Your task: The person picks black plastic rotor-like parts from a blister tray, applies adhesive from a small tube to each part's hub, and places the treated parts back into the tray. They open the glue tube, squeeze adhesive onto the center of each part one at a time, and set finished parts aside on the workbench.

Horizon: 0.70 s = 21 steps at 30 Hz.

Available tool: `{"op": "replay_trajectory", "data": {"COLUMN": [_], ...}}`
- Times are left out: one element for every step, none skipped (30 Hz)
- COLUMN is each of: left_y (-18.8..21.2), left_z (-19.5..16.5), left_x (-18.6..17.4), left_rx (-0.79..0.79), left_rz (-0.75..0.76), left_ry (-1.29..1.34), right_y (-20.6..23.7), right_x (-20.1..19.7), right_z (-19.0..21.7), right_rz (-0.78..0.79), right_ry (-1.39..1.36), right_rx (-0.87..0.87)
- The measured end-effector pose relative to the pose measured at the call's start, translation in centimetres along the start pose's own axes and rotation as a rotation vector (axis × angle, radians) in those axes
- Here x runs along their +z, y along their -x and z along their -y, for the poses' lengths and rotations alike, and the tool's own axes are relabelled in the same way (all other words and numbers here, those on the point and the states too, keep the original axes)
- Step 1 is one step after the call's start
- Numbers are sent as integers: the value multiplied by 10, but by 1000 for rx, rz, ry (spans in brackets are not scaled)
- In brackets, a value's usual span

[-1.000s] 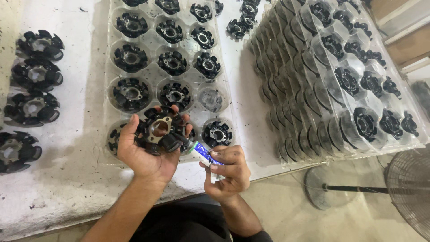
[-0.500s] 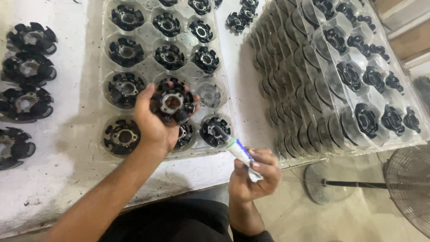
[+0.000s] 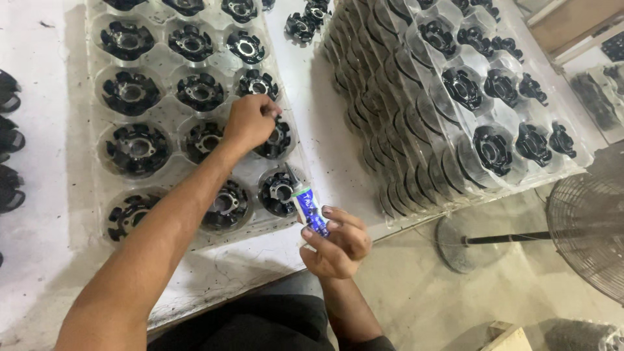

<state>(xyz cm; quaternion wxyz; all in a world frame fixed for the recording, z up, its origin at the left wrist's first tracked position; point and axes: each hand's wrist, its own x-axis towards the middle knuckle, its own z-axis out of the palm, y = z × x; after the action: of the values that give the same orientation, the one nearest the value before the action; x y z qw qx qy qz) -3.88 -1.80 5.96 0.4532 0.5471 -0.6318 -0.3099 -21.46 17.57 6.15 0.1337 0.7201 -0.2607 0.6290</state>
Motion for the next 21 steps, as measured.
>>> {"op": "replay_trajectory", "data": {"left_y": [2, 5, 10, 15, 19, 23, 26, 27, 27, 24, 20, 19, 19, 17, 13, 11, 11, 11, 12, 13, 15], "left_z": [-3, -7, -11, -15, -18, -20, -20, -19, -15, -11, -5, 3, 11, 18, 22, 28, 33, 38, 43, 47, 51], "left_x": [-4, -8, -12, -16, -22, -30, -40, -53, -68, -85, -105, -127, -148, -170, -186, -195, -204, -209, -210, -206, -200], "left_rx": [29, 101, 175, 246, 342, 437, 531, 525, 520, 443, 363, 289, 212, 226, 253, 151, 45, -64, -58, -52, -46], "left_rz": [66, 101, 136, 169, 135, 101, 65, 33, 1, 8, 14, -49, -111, -193, -275, -244, -216, -189, -140, -90, -39], "left_ry": [-45, -202, -358, -515, -566, -617, -668, -641, -615, -654, -690, -666, -642, -619, -599, -656, -714, -768, -861, -950, -1035], "right_y": [1, 1, 2, 2, 3, 3, 3, 4, 5, 6, 7, 7, 7, 7, 6, 5, 3, 2, 1, 0, 0], "right_x": [1, 1, 2, 4, 6, 8, 9, 11, 14, 19, 22, 21, 20, 19, 19, 18, 19, 19, 18, 17, 15], "right_z": [0, -1, -1, -1, -1, -1, -2, -2, -2, -1, -1, 0, 1, 1, 1, 2, 2, 3, 3, 4, 4], "right_rz": [13, 24, 25, 26, 28, 16, 7, -1, -34, -66, -95, -89, -80, -82, -116, -153, -187, -192, -192, -190, -182], "right_ry": [6, 11, 6, -1, -11, -41, -72, -105, -85, -67, -50, -100, -150, -200, -266, -334, -406, -425, -440, -452, -456], "right_rx": [-14, -28, -20, -12, -3, 26, 54, 82, 136, 189, 242, 325, 410, 493, 562, 631, 701, 702, 704, 705, 693]}}
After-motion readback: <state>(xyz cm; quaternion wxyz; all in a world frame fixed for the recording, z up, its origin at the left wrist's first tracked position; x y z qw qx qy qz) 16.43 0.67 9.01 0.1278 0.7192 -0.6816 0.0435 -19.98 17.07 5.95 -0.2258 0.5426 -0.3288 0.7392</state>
